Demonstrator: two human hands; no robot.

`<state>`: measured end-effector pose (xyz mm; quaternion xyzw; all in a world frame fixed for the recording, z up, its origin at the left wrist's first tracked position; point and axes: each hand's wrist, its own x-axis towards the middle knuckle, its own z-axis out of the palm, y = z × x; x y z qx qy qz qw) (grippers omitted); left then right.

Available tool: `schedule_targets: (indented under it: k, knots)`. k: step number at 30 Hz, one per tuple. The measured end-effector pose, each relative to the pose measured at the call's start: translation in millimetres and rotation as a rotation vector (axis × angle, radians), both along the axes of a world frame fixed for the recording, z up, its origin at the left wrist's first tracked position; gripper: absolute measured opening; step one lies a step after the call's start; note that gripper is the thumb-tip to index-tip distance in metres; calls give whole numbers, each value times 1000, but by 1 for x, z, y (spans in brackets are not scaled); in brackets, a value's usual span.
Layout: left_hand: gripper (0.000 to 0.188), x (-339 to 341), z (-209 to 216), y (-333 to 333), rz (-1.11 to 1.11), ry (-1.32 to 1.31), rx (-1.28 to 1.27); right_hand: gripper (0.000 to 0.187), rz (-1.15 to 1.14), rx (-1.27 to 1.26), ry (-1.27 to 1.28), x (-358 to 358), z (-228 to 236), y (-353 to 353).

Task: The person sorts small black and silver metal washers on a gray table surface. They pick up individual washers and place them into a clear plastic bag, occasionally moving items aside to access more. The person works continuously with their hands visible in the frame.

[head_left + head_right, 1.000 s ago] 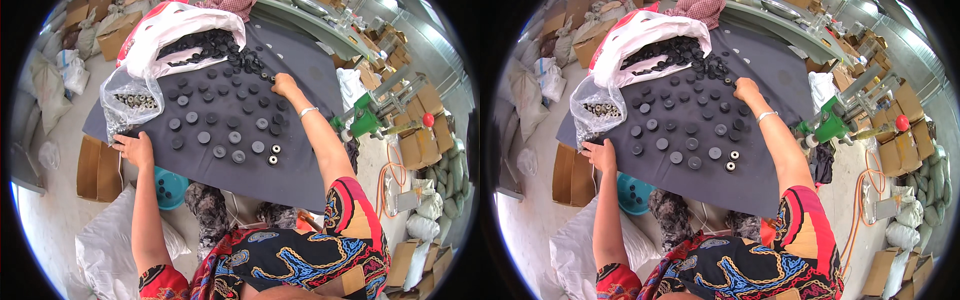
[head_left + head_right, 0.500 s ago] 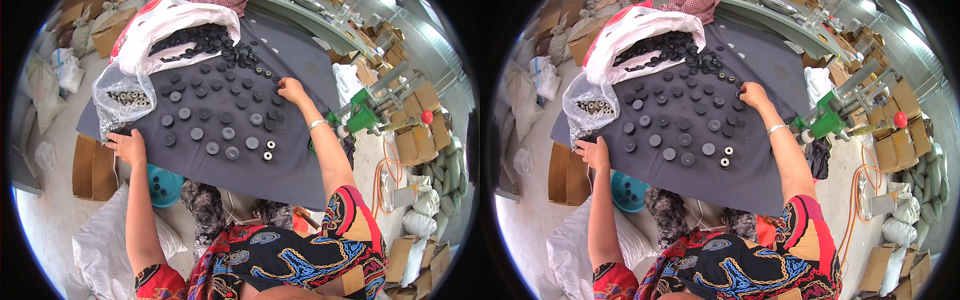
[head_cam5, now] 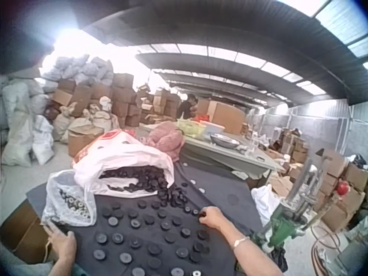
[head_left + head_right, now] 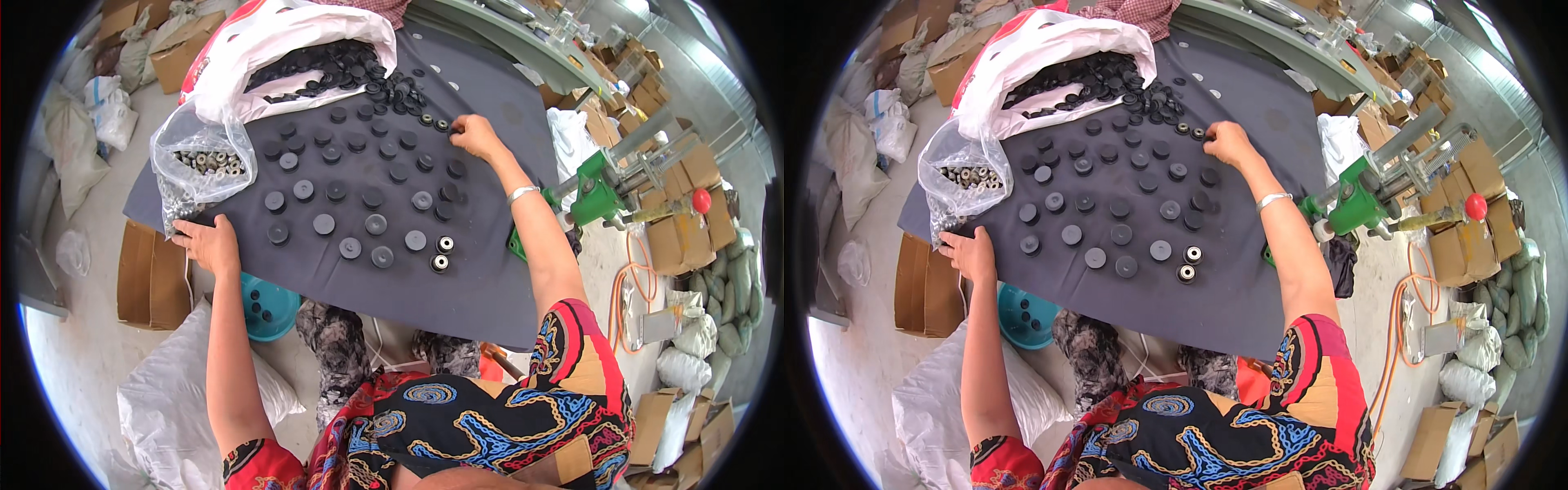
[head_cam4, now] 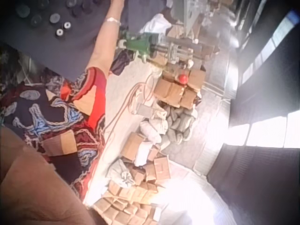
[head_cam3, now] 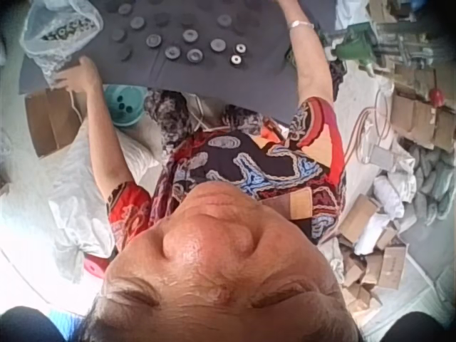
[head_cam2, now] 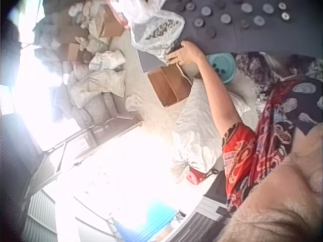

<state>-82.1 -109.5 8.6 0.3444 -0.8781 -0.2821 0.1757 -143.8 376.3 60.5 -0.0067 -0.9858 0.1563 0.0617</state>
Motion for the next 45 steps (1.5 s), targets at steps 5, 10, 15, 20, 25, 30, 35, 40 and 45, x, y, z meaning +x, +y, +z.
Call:
schedule_targets:
  k: [5,10,15,20,25,30,35,40,45]
  knots:
    - [87,-2,-5,-3,-4,24,-21,33,-46,-9,27,-31,3,0]
    - [87,-1,-1,0,-3,8,-5,33,-57,58,-43,-48,-5,-3]
    - [88,-2,-7,-3,8,22,-23,33,-67,98,-102,-57,-3,-8]
    - [88,-3,-7,-1,2,29,-17,31,-61,129,-91,-57,-5,-1]
    - [88,-3,-12,-4,28,62,-59,31,-58,158,-112,-45,-2,-11]
    - [89,-2,-5,-1,13,10,-20,32,-74,166,-100,-31,2,-8]
    - [89,-1,-9,-3,11,17,-24,32,-108,239,-147,-19,-1,1]
    - [88,-2,-3,1,4,13,-23,31,-123,232,-187,-21,-15,10]
    - [88,-2,-5,-2,5,14,-20,31,-121,191,-103,-18,-9,10]
